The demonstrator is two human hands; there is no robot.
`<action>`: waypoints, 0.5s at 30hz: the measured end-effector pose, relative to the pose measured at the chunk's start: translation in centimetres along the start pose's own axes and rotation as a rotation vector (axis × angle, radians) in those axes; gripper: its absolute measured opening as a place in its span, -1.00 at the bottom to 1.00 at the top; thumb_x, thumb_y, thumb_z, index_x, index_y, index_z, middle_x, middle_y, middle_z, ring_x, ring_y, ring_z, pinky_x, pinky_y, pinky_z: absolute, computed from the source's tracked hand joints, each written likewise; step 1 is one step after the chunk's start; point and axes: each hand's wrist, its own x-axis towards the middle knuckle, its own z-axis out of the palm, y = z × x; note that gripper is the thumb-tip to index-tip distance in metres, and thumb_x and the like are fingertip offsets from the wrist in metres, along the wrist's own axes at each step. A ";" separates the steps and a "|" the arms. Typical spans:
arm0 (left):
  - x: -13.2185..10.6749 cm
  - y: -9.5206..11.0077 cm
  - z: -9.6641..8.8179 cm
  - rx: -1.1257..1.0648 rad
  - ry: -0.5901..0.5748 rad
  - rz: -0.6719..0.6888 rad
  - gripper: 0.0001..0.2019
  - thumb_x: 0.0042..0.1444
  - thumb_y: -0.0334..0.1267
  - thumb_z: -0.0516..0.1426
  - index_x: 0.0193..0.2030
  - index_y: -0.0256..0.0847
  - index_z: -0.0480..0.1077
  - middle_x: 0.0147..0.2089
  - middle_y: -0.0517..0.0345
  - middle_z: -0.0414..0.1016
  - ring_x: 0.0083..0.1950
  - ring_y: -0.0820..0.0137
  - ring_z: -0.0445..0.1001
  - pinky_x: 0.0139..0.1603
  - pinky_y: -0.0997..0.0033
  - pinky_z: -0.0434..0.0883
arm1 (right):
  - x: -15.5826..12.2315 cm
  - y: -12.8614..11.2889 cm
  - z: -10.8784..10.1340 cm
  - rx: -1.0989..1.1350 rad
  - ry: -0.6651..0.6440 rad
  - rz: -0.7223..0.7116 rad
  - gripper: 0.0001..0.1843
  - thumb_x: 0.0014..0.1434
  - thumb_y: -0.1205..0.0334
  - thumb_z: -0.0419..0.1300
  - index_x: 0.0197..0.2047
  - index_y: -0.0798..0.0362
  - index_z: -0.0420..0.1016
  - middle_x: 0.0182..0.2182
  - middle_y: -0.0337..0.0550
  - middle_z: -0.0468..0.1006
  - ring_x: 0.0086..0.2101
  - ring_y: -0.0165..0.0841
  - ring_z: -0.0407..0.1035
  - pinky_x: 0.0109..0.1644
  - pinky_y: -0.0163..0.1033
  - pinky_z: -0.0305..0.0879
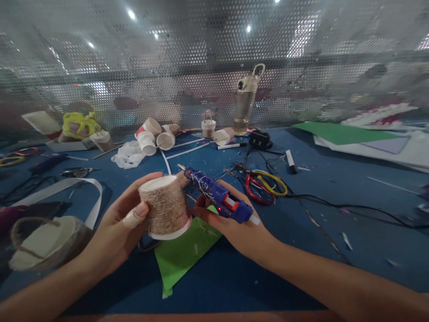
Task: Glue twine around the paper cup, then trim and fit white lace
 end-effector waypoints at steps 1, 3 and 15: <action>0.0 0.1 0.0 -0.002 0.005 0.003 -0.62 0.17 -0.07 0.30 0.13 0.09 0.50 0.28 0.14 0.48 0.35 0.11 0.35 0.27 0.20 0.35 | 0.0 0.1 0.0 0.038 0.017 0.021 -0.77 0.18 -0.04 0.28 -0.27 -0.12 0.39 -0.33 -0.25 0.59 -0.32 -0.31 0.55 -0.23 -0.18 0.57; 0.0 0.4 -0.1 -0.014 0.028 0.011 -0.61 0.16 -0.06 0.30 0.14 0.07 0.50 0.26 0.12 0.50 0.33 0.09 0.37 0.25 0.17 0.37 | 0.0 0.2 -0.1 0.107 0.069 0.076 -0.74 0.13 -0.06 0.33 -0.23 -0.13 0.44 -0.28 -0.23 0.61 -0.25 -0.27 0.57 -0.13 -0.14 0.57; 1.3 0.3 -0.9 -0.046 0.330 0.268 -0.64 0.16 -0.14 0.32 0.10 0.04 0.46 0.18 0.20 0.53 0.25 0.27 0.43 0.25 0.23 0.39 | -0.8 0.8 -3.6 -0.372 -0.298 -0.394 -0.93 0.25 0.19 0.24 -0.27 -0.03 0.45 -0.34 -0.19 0.55 -0.35 -0.33 0.47 -0.28 -0.25 0.40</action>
